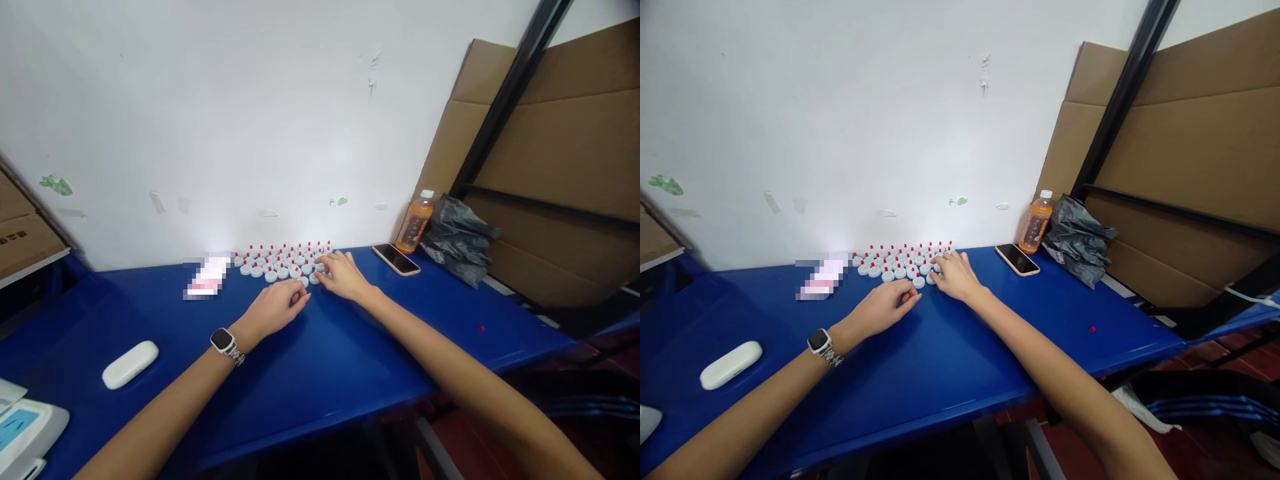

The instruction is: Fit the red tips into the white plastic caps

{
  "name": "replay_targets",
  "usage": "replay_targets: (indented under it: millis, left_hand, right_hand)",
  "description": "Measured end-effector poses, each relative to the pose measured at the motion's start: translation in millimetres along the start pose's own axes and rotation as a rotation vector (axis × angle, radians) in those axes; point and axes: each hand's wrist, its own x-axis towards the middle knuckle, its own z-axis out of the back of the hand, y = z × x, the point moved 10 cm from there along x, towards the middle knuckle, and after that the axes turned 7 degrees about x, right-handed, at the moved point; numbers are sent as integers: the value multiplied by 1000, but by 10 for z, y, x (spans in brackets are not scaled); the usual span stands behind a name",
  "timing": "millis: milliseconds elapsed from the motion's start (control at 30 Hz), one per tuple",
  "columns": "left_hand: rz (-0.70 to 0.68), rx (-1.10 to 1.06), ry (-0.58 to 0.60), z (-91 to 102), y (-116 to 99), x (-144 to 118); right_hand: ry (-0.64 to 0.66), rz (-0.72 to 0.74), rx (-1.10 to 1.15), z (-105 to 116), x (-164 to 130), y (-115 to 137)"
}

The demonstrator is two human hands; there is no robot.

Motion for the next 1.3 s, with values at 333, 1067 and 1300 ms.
replay_targets:
  millis: [333,1067,1300]
  left_hand:
    - [28,-117,-210,273,284,-212]
    - [221,-152,-32,201,923,-571]
    - [220,-209,-5,80,864,-577]
  right_hand:
    - [-103,-54,344,201,10,280]
    - [159,266,-75,-540,273,979]
    - [237,306,-149,-666,322,1029]
